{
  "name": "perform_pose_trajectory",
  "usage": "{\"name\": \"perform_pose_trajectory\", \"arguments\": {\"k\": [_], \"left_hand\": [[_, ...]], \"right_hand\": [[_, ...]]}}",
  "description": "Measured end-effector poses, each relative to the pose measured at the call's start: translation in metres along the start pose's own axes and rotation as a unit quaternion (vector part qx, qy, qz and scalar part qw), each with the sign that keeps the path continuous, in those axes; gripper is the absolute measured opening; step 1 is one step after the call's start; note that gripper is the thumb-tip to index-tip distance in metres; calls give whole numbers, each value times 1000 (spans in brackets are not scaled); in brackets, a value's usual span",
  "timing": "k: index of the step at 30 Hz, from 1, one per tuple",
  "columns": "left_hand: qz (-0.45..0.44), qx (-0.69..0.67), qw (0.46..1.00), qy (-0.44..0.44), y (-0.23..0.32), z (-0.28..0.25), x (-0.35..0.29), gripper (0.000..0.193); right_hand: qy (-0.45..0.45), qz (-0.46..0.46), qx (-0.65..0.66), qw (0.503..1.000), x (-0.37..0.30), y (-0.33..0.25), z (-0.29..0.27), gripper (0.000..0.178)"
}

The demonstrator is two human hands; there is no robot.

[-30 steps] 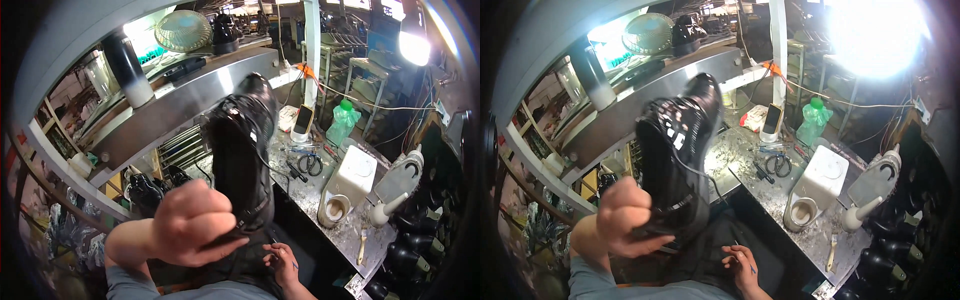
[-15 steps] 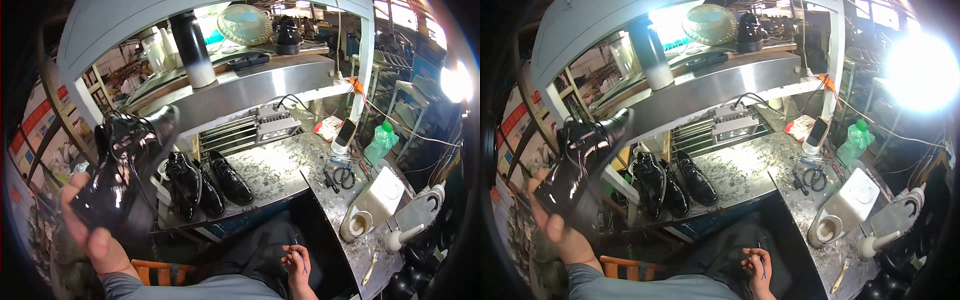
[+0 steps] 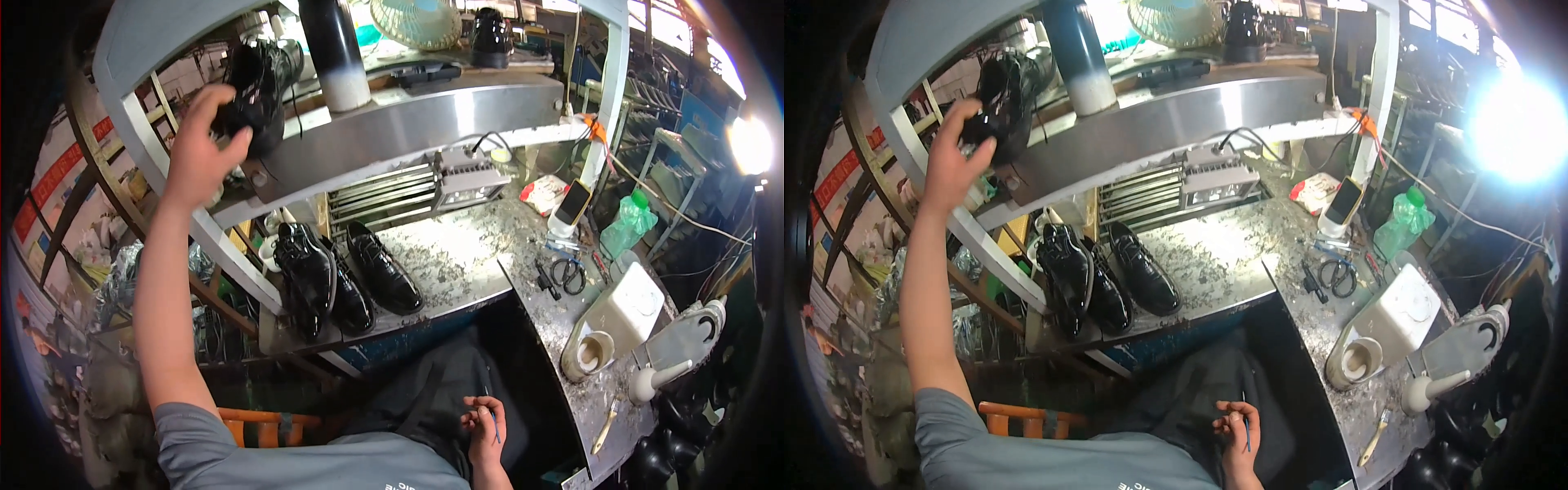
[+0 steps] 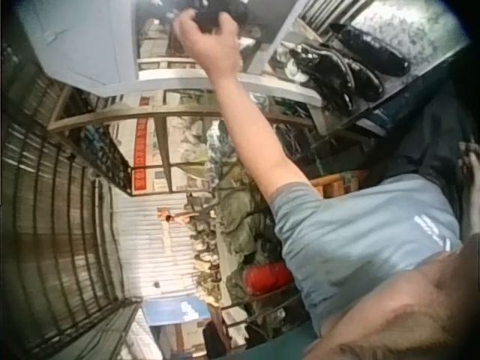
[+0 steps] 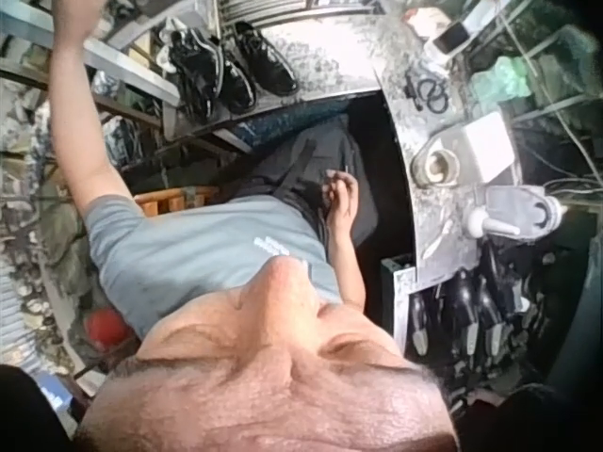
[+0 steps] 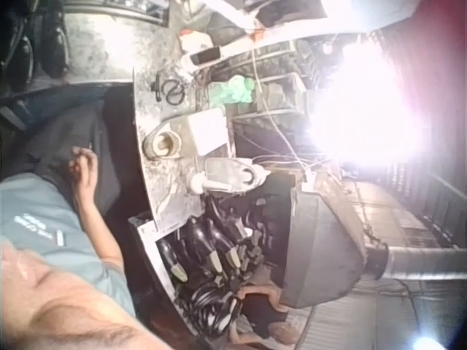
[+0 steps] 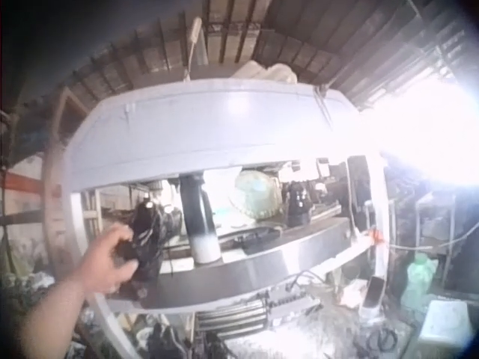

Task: Apply adhesive to the edges of a shoe upper and sole using a brush.

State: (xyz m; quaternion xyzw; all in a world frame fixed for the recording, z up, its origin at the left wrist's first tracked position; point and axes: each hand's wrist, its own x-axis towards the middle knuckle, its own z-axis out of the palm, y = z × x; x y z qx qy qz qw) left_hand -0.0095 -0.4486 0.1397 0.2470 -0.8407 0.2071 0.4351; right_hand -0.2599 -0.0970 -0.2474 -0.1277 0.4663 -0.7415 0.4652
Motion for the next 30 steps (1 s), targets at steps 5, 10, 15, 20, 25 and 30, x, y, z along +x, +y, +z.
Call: {"name": "perform_pose_trajectory", "arguments": {"k": [5, 10, 15, 20, 25, 30], "left_hand": [[-41, -34, 998, -30, -62, 36, 37, 47], [-83, 1, 994, -74, -46, 58, 33, 50], [-147, -150, 966, 149, 25, 53, -54, 45], [-62, -38, 967, -244, 105, 68, -199, 79], [-102, 51, 959, -260, 73, 110, -269, 74], [-104, 77, 987, -97, 44, 100, -246, 47]], "right_hand": [[-5, 1, -18, 1000, 0, 4, 8, 23], [-2, 7, -12, 1000, 4, 7, 11, 26], [25, -4, -34, 999, 3, 3, 4, 22], [22, -1, -23, 1000, 9, 5, 4, 21], [-8, -29, -43, 999, 14, 5, -5, 24], [-11, -53, -41, 998, 14, -2, -8, 26]]}}
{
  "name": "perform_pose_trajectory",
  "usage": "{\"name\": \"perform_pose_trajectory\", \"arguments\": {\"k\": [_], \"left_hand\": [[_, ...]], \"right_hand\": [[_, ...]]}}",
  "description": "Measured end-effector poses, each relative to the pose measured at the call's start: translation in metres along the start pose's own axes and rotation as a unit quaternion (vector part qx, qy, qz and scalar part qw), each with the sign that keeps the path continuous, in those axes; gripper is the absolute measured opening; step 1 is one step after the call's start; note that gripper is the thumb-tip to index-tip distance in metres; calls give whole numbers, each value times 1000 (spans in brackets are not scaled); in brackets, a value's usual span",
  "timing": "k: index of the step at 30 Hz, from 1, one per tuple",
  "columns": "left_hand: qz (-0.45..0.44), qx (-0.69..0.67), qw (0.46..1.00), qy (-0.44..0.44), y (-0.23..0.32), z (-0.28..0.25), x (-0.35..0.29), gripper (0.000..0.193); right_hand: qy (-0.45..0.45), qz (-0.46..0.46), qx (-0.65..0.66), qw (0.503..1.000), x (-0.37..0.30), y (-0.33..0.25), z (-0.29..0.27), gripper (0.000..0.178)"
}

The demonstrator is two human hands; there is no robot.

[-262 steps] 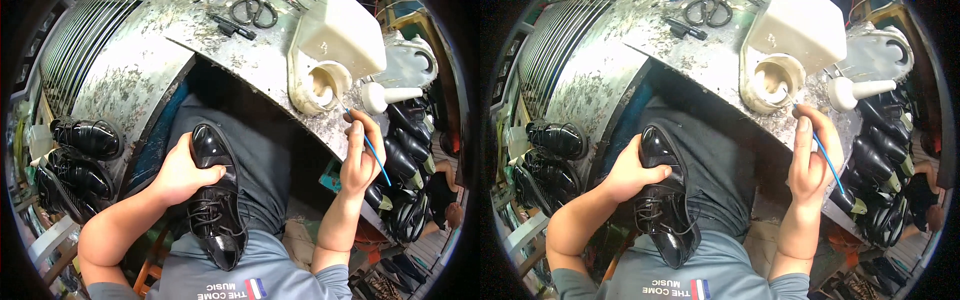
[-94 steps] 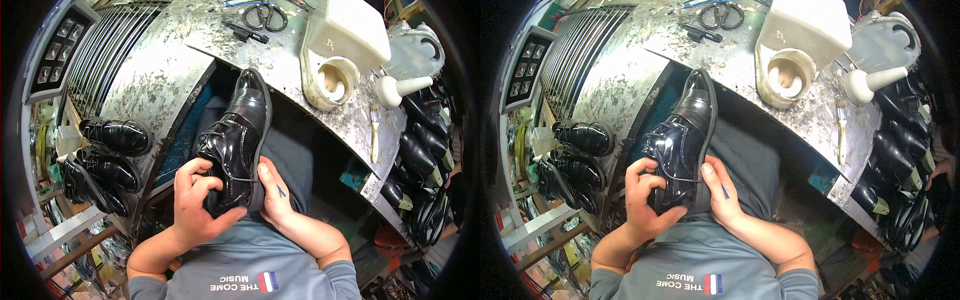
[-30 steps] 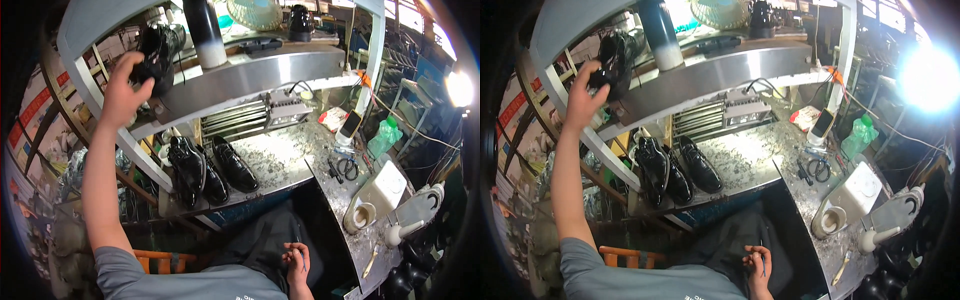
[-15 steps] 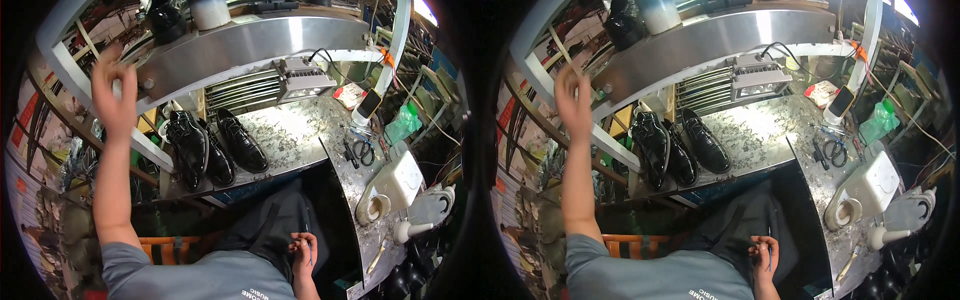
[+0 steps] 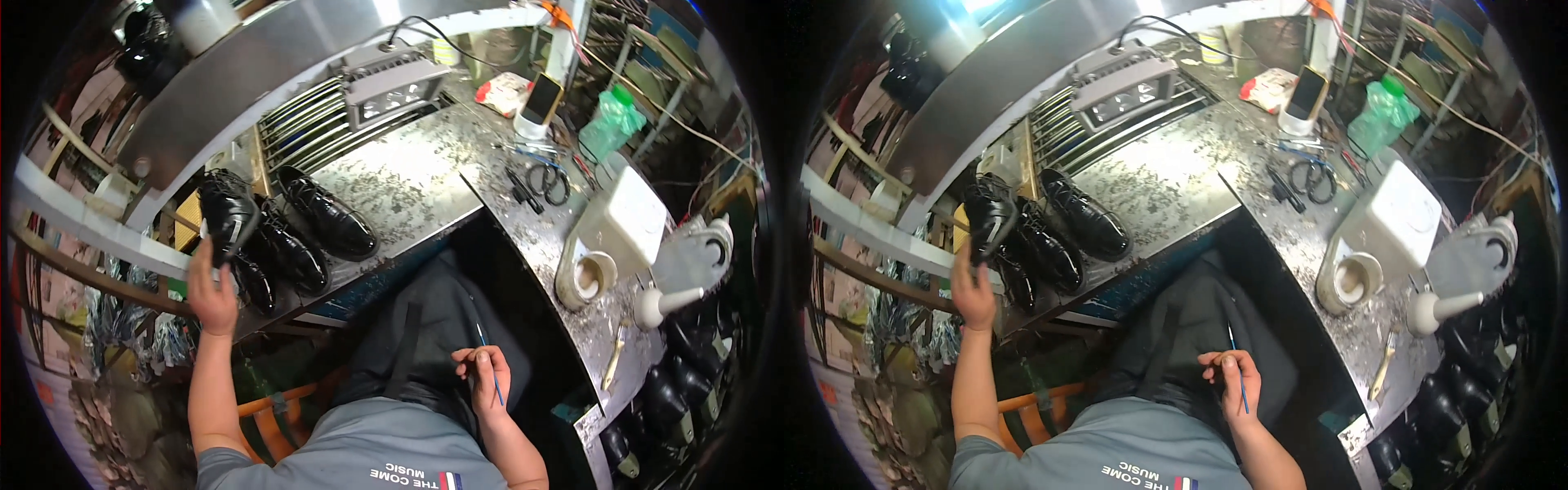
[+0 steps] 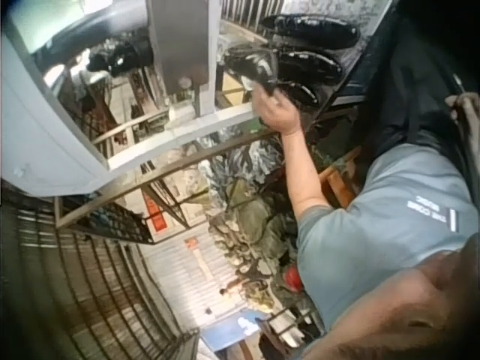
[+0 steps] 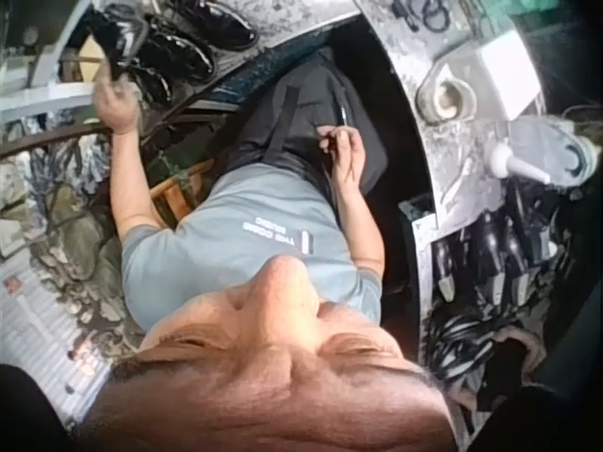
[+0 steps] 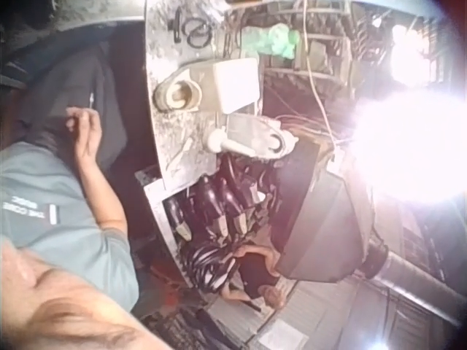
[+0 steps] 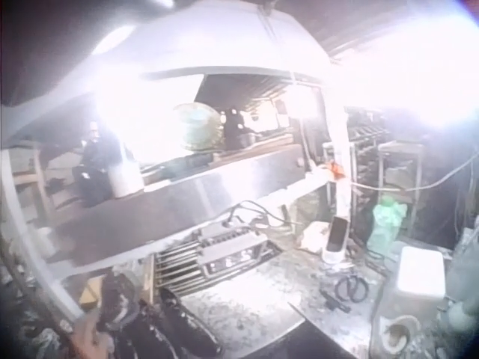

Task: Apply adhesive to the edges of a shoe upper and sole using a brush.

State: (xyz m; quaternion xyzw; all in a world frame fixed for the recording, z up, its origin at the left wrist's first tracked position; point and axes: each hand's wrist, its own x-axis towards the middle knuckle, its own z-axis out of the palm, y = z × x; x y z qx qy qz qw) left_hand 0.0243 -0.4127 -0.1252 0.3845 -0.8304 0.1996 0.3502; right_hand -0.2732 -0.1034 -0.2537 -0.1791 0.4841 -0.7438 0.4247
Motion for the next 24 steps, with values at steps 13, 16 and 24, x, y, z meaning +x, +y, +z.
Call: {"name": "perform_pose_trajectory", "arguments": {"k": [13, 16, 24], "left_hand": [[209, -48, 975, -56, 18, 37, 26, 62], [196, -27, 973, -121, 6, 45, 24, 66], [235, -75, 967, -63, 32, -46, 40, 51]], "right_hand": [[107, -104, -664, 732, -16, 28, -84, 49], [103, -26, -749, 654, -42, 40, -100, 68], [158, 40, -687, 709, -78, 53, -115, 63]]}}
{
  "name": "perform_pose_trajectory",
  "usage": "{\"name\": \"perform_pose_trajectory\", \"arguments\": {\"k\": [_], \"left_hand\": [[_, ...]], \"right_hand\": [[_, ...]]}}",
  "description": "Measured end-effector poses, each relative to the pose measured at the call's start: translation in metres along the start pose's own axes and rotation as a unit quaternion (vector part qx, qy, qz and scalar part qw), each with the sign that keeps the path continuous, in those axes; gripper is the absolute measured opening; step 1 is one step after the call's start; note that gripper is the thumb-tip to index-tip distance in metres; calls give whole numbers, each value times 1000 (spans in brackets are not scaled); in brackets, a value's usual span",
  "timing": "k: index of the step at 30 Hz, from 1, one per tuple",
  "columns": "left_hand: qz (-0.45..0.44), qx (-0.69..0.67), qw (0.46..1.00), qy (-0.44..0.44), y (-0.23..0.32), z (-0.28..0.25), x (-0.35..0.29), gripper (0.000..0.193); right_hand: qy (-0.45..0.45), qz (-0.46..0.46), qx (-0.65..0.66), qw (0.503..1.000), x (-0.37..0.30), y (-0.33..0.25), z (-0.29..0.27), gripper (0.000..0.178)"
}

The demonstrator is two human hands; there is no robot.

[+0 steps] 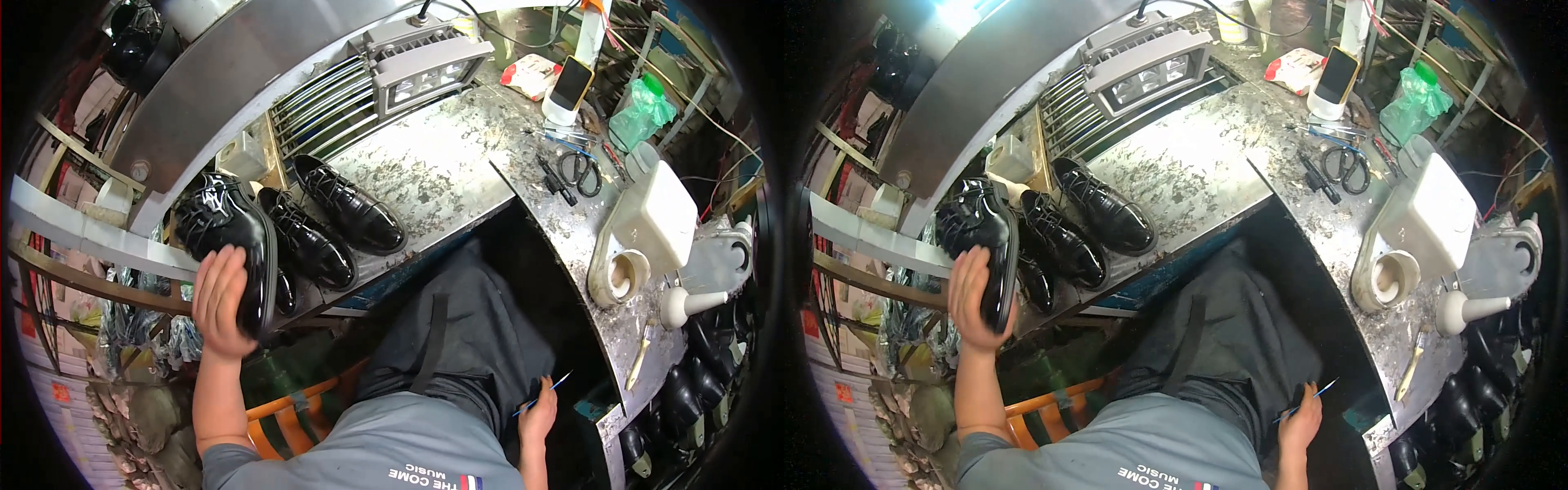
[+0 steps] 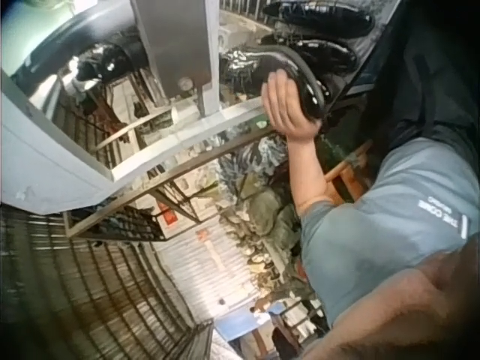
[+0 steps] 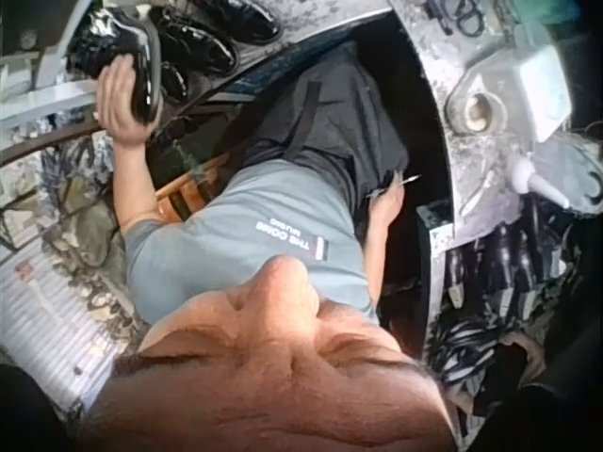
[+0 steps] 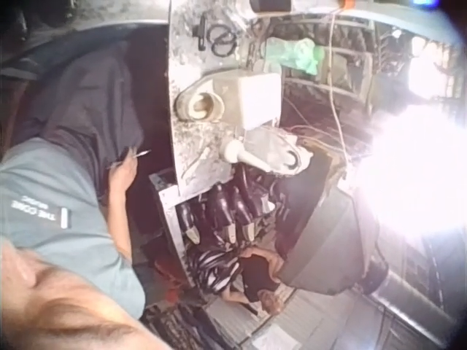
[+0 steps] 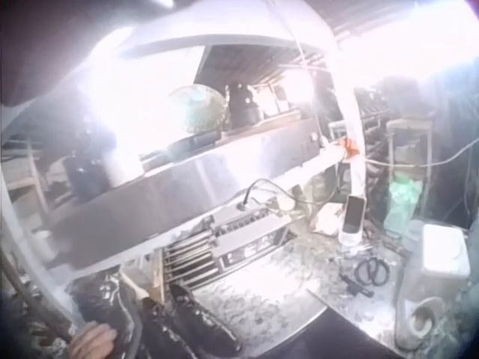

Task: Apply adhesive to the edges of a shoe upper and sole using a brush.

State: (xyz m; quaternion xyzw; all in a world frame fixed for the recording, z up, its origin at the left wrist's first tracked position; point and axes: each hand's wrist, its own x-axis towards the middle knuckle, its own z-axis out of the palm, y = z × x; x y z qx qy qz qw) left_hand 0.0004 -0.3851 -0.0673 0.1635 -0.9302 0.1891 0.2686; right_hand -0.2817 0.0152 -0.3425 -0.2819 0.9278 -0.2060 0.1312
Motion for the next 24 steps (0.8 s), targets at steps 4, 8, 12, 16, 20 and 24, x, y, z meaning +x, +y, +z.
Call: {"name": "perform_pose_trajectory", "arguments": {"k": [4, 8, 12, 16, 20, 24], "left_hand": [[36, -118, 991, 58, 21, -55, -8, 59], [-144, -592, 775, 168, 46, -28, 19, 52], [-154, -909, 387, 27, 76, 34, 45, 56], [-37, -975, 217, -15, 109, 114, 62, 60], [-305, -903, 279, -114, 141, 136, 73, 65], [-287, -918, 251, -107, 197, 144, 69, 83]], "right_hand": [[-15, -68, 91, 993, 10, -58, -37, 55], [-85, -119, 426, 893, 47, -107, -48, 43], [-261, -65, 663, 699, 78, -163, -62, 53], [-405, 165, 750, 496, 53, -147, -61, 68], [-307, 77, 802, 506, 27, -116, -61, 79], [-69, -39, 632, 771, 7, -117, -64, 73]]}}
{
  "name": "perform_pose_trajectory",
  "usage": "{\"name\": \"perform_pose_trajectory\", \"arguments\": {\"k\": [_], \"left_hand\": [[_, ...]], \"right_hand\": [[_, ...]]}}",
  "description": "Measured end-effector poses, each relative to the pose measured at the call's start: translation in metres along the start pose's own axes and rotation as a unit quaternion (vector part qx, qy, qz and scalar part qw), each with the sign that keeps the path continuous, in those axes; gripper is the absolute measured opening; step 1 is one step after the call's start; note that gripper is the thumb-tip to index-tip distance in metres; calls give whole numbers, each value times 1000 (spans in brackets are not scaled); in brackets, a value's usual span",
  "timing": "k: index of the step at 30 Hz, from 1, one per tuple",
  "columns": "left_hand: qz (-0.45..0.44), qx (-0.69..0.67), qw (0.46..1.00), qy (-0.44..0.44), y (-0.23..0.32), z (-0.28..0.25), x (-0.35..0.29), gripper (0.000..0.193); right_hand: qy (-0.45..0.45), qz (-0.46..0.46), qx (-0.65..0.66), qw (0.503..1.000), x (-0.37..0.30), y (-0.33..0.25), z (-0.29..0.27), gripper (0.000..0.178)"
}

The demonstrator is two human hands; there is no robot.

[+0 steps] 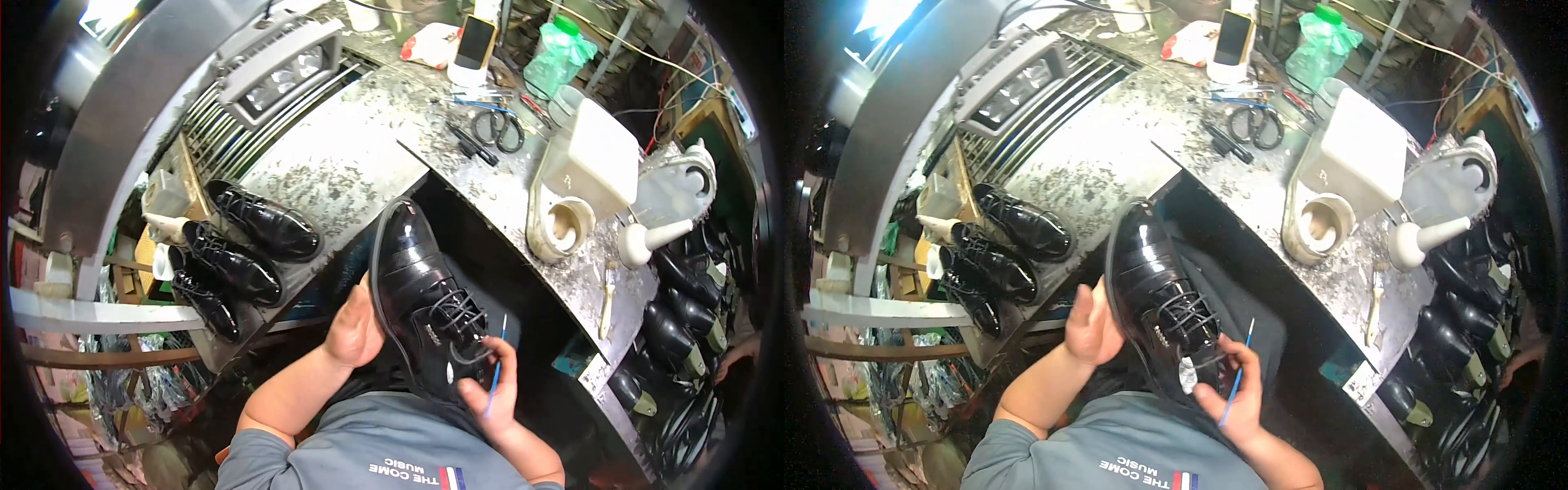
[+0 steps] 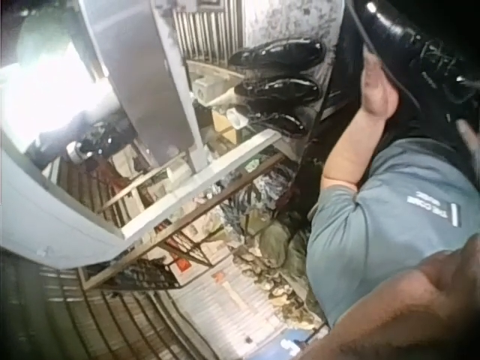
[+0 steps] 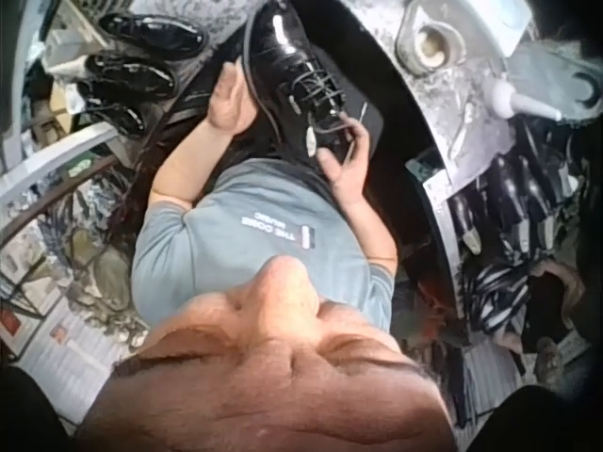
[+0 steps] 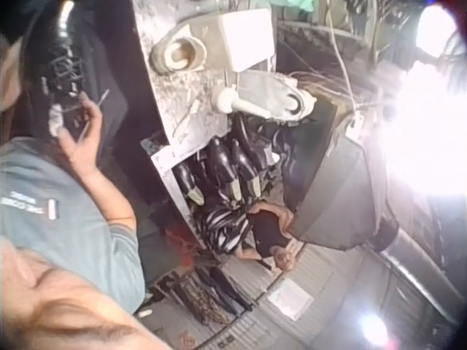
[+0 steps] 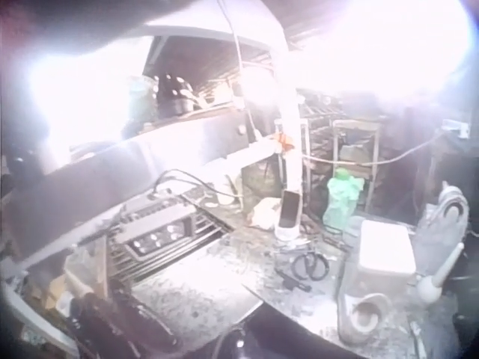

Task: Apply adhesive to the edges of a shoe upper and sole using a brush.

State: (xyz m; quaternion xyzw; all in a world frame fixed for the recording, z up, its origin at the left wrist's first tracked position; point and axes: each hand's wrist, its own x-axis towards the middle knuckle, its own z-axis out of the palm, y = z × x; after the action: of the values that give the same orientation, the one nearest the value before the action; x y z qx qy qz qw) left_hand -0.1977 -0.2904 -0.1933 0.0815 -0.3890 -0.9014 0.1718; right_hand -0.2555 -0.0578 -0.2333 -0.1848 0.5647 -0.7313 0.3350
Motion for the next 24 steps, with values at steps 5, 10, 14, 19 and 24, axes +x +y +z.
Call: {"name": "perform_pose_trajectory", "arguments": {"k": [5, 10, 14, 19, 24], "left_hand": [[-185, -78, 975, 99, -33, -17, 10, 33], [-346, -69, 936, 1, -16, -23, 17, 36], [-452, 22, 891, -43, -25, -17, 5, 37], [-524, 10, 850, -49, -40, -16, 14, 39], [-543, 92, 828, -104, -38, -18, 16, 34]], "right_hand": [[-19, 65, 98, 993, -11, 2, 4, 74], [139, -53, -35, 988, 17, 3, -40, 73], [89, -95, 24, 991, 40, -8, -42, 64], [109, -59, -41, 991, 32, 0, -31, 42], [98, -74, -43, 991, 17, 10, -26, 40]]}}
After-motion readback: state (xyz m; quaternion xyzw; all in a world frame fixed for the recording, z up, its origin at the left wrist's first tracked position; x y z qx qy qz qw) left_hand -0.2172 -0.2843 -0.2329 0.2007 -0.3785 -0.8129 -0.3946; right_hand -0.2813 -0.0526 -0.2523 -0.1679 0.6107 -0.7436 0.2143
